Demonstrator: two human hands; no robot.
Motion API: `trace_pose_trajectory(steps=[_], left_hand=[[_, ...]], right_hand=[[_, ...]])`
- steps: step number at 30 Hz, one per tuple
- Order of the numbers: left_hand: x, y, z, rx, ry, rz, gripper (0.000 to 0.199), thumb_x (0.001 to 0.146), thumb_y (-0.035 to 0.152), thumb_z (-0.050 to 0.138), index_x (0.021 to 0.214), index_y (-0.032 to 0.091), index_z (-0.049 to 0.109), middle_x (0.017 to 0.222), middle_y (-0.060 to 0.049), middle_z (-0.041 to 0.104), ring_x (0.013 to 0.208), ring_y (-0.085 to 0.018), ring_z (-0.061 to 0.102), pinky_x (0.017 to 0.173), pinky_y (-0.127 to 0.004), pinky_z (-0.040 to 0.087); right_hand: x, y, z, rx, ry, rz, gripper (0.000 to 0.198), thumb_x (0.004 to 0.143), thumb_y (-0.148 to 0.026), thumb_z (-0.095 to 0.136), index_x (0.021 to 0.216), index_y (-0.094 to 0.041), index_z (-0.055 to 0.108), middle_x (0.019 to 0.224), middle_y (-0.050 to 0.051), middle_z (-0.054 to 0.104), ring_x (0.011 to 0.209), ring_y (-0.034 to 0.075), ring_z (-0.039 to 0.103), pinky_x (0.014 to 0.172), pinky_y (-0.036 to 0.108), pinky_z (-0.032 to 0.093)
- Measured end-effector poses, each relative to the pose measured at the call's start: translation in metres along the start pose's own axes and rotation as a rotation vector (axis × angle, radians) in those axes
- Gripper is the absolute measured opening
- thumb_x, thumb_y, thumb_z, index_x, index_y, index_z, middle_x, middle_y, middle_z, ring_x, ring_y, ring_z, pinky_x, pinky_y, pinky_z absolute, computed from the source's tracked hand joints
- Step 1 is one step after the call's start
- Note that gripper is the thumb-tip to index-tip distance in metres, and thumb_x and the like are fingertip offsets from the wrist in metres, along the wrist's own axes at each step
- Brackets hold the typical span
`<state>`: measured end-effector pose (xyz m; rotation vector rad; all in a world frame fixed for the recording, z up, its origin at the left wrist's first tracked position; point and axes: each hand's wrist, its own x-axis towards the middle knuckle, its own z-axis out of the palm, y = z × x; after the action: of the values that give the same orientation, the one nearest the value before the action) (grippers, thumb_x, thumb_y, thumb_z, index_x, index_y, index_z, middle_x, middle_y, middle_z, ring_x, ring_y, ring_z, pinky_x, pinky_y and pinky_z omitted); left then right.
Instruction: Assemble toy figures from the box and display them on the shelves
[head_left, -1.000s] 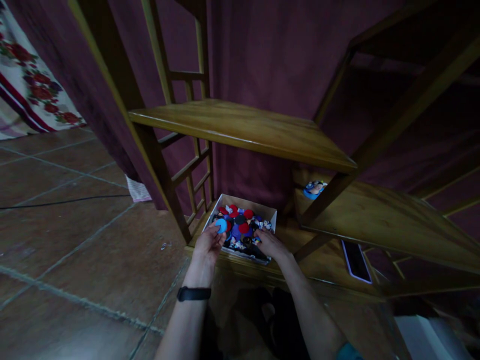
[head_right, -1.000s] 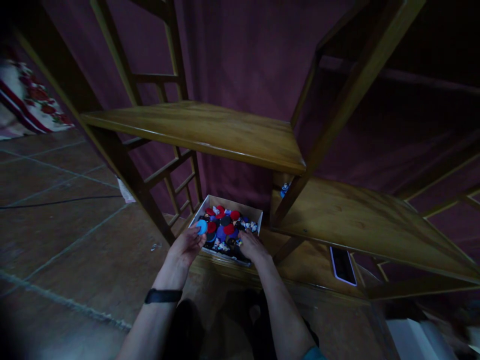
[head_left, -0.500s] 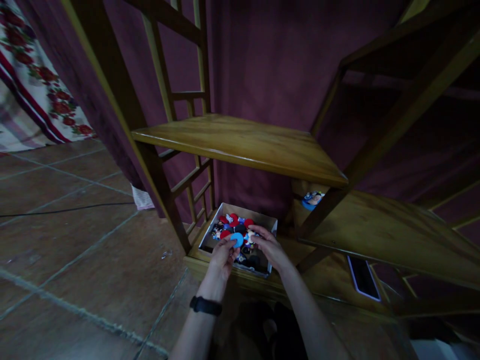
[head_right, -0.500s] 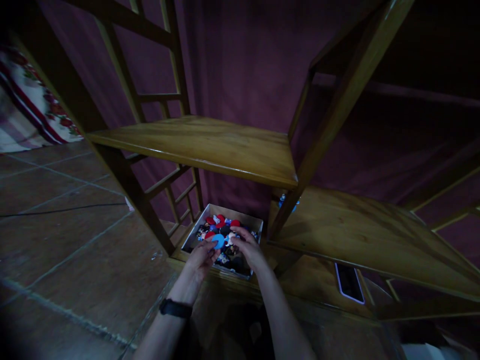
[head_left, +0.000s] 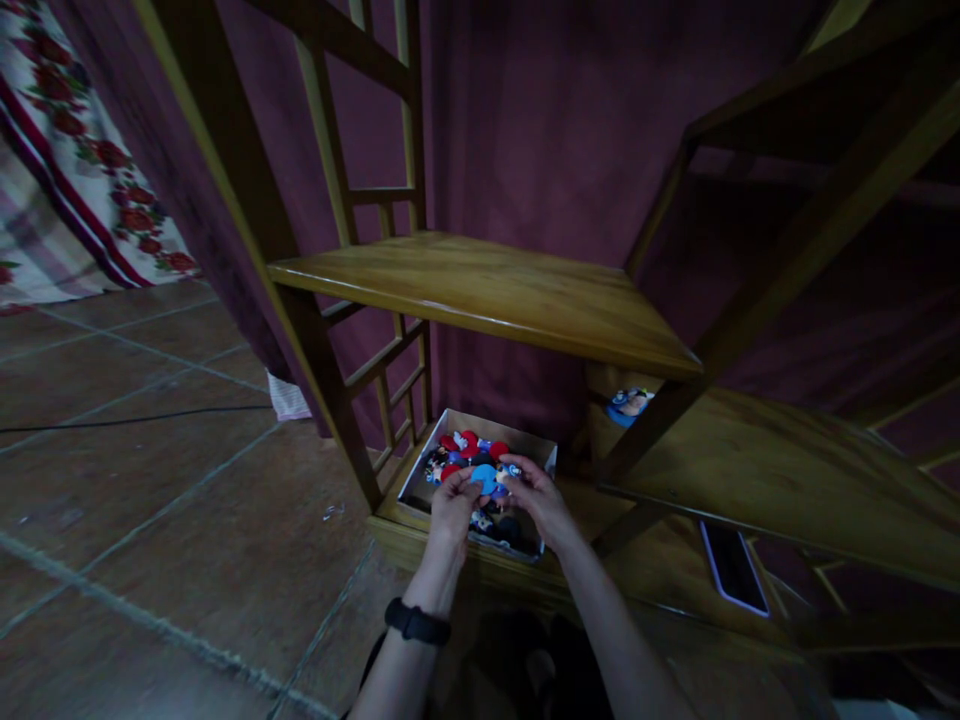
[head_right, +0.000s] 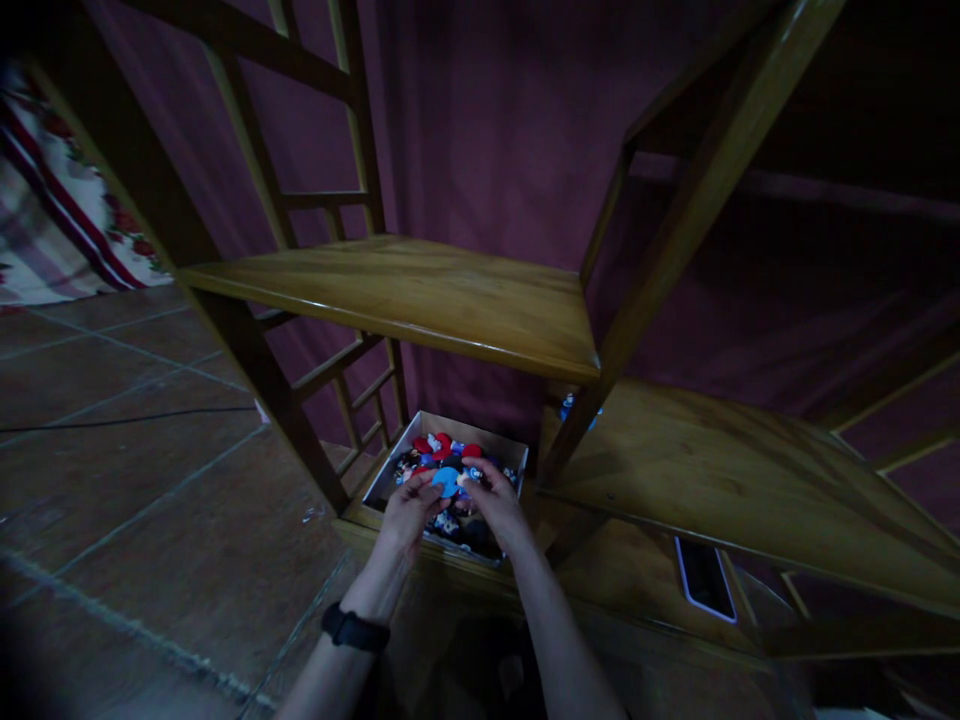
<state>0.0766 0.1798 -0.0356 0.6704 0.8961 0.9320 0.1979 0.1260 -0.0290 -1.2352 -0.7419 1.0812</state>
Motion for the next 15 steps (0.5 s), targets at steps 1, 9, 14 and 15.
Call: trace_pose_trajectory(steps=[1,9,14,15], left_hand=[[0.0001,-0.0004,0.0000,0.002,-0.003,0.007,0.025,0.060,0.012,0.069,0.084,0.012,0.064,0.072,-0.004,0.066,0.061,-0.011,0.060,0.060,-0.023,0.050],[-0.0013,0.0006,0.0006,-0.027,-0.039,0.006,0.028,0.057,0.015,0.073,0.085,0.011,0.066,0.071,-0.004,0.067,0.061,-0.011,0.061,0.064,-0.023,0.051],[-0.0036,0.0008,0.0031,-0.015,-0.079,-0.013,0.031,0.056,0.018,0.074,0.085,0.010,0.068,0.074,-0.006,0.068,0.063,-0.011,0.062,0.065,-0.022,0.050],[-0.0038,0.0006,0.0033,-0.012,-0.086,-0.015,0.031,0.056,0.019,0.075,0.085,0.011,0.068,0.074,-0.006,0.069,0.064,-0.011,0.062,0.065,-0.022,0.050]], right_hand=[[0.0011,0.0010,0.0003,-0.024,0.013,-0.023,0.038,0.065,-0.036,0.066,0.100,-0.024,0.057,0.093,0.001,0.058,0.072,0.014,0.057,0.064,0.029,0.051],[0.0056,0.0066,0.0027,-0.121,0.041,-0.102,0.027,0.065,-0.033,0.065,0.088,-0.020,0.057,0.084,-0.001,0.060,0.069,0.013,0.057,0.064,0.026,0.050],[0.0056,0.0082,0.0020,-0.207,0.072,-0.132,0.027,0.067,-0.034,0.062,0.090,-0.020,0.057,0.084,0.001,0.062,0.073,0.015,0.058,0.064,0.027,0.050],[0.0061,0.0092,0.0012,-0.230,0.079,-0.142,0.027,0.068,-0.034,0.062,0.090,-0.020,0.058,0.085,0.001,0.062,0.074,0.016,0.058,0.065,0.027,0.050]])
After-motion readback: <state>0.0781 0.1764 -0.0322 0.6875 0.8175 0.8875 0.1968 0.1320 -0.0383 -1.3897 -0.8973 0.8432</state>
